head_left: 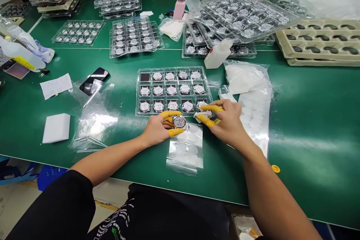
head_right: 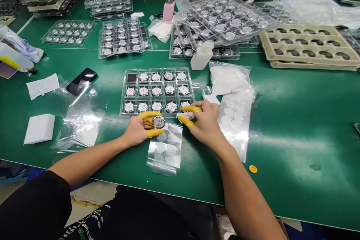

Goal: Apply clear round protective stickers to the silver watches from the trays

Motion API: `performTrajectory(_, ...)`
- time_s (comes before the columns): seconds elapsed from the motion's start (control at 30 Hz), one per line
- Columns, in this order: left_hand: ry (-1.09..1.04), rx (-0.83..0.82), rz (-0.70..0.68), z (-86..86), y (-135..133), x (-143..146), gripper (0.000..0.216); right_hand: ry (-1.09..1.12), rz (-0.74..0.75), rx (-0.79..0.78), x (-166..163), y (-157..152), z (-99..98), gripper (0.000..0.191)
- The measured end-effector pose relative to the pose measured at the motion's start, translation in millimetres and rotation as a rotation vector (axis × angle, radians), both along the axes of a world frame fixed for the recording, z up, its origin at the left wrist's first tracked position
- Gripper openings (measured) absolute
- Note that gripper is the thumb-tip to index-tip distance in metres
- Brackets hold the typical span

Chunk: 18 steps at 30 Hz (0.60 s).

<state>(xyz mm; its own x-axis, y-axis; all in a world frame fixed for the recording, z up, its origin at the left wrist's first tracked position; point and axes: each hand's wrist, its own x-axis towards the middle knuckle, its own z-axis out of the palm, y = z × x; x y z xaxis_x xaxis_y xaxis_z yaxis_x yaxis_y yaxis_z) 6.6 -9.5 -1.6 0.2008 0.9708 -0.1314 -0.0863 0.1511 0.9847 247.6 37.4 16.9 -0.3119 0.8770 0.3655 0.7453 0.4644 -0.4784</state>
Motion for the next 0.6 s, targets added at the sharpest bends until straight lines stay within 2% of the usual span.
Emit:
performTrajectory(0.07, 0.058, 0.13, -0.014, -2.7, -1.2, -0.9, 0.062, 0.017, 0.039, -0.101, 11.1, -3.2, 5.2, 0.037)
performTrajectory(0.1, 0.094, 0.196, -0.016, -3.9, -1.6, -1.3, 0.06, 0.023, 0.088, -0.159, 13.0, -5.6, 7.8, 0.035)
performTrajectory(0.2, 0.183, 0.348, -0.003, -5.4, -2.0, -2.7, 0.056, 0.017, 0.22, -0.285, 8.2, -11.5, 13.3, 0.015)
performTrajectory(0.3, 0.267, 0.414, 0.004, -3.0, -1.5, -4.3, 0.053, 0.054, 0.235, -0.296, 1.6, -13.2, 14.7, 0.01)
performTrajectory(0.4, 0.292, 0.363, -0.012, 1.0, -1.2, -4.7, 0.054, 0.07, 0.235, -0.287, 1.0, -13.4, 13.4, 0.011)
performTrajectory(0.6, 0.075, 0.042, -0.044, 5.5, 0.7, -1.4, 0.061, -0.113, 0.262, -0.128, 3.2, -15.7, 10.6, 0.01)
